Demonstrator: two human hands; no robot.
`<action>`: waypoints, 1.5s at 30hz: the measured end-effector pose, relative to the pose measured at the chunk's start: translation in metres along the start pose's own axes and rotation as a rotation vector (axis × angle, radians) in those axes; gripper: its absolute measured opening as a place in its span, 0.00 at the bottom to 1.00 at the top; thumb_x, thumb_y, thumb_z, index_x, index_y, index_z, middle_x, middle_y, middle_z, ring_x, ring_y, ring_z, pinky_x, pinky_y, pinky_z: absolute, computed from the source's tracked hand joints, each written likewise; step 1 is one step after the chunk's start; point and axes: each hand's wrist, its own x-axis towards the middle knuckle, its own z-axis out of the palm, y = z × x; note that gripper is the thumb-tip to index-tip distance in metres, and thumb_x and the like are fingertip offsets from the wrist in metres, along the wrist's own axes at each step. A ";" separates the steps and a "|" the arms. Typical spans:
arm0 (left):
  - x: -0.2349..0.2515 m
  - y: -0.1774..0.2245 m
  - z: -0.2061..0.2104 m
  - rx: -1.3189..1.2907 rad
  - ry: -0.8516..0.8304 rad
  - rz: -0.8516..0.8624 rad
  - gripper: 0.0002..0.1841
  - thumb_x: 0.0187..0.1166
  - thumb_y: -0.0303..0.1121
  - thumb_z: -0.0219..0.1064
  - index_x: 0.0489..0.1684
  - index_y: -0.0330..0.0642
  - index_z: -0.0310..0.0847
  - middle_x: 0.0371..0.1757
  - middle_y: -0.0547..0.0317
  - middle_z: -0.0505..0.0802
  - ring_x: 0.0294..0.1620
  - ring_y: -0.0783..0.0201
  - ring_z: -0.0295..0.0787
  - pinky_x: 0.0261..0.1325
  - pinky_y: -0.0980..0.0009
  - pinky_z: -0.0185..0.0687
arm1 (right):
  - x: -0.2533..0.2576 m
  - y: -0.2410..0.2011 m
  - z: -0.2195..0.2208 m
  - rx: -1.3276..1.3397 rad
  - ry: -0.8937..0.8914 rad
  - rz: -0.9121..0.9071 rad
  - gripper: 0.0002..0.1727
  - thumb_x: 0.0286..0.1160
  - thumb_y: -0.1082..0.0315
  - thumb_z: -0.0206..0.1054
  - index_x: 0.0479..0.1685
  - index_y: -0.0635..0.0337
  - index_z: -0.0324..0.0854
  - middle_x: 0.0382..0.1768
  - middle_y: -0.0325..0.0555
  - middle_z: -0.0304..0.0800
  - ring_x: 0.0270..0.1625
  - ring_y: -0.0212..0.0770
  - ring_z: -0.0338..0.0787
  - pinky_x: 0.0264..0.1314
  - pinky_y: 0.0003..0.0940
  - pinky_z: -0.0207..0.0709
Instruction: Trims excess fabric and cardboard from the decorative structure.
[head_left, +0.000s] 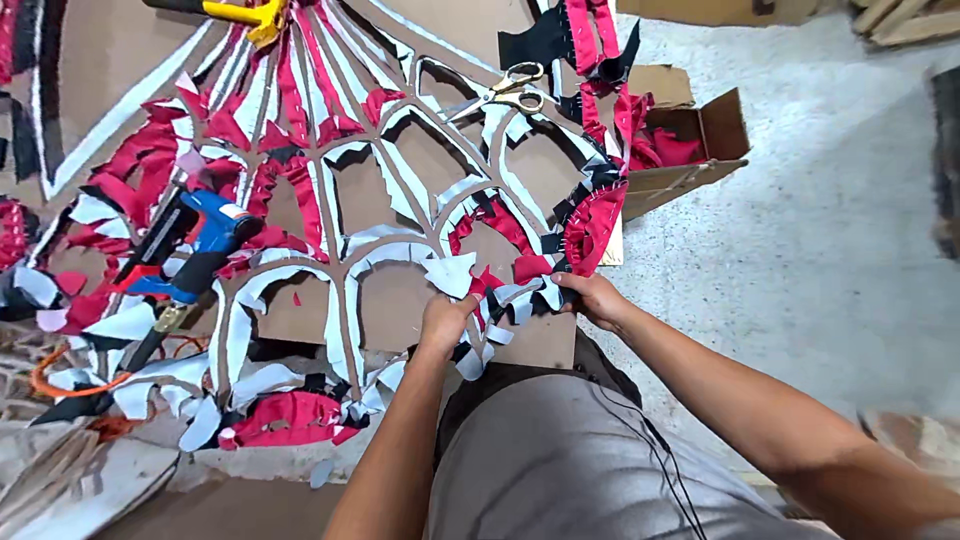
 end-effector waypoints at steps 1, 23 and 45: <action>0.003 -0.002 0.001 -0.027 0.008 0.011 0.25 0.77 0.50 0.74 0.59 0.37 0.84 0.49 0.43 0.93 0.52 0.47 0.90 0.55 0.40 0.84 | 0.000 0.002 0.002 0.026 0.001 -0.014 0.20 0.81 0.55 0.69 0.61 0.61 0.79 0.44 0.52 0.93 0.40 0.45 0.94 0.43 0.44 0.91; 0.015 0.014 0.012 -0.483 0.193 0.127 0.17 0.72 0.29 0.79 0.57 0.33 0.85 0.51 0.48 0.95 0.55 0.56 0.94 0.62 0.52 0.89 | -0.001 0.012 0.023 0.152 0.210 -0.045 0.19 0.82 0.55 0.69 0.56 0.63 0.82 0.37 0.50 0.93 0.35 0.41 0.93 0.39 0.40 0.89; 0.051 0.052 -0.001 -0.639 0.292 0.110 0.17 0.69 0.28 0.79 0.52 0.28 0.83 0.46 0.42 0.93 0.47 0.53 0.93 0.52 0.52 0.91 | -0.018 0.010 0.039 0.289 0.247 -0.140 0.18 0.82 0.58 0.69 0.57 0.66 0.82 0.40 0.53 0.93 0.41 0.43 0.94 0.47 0.43 0.89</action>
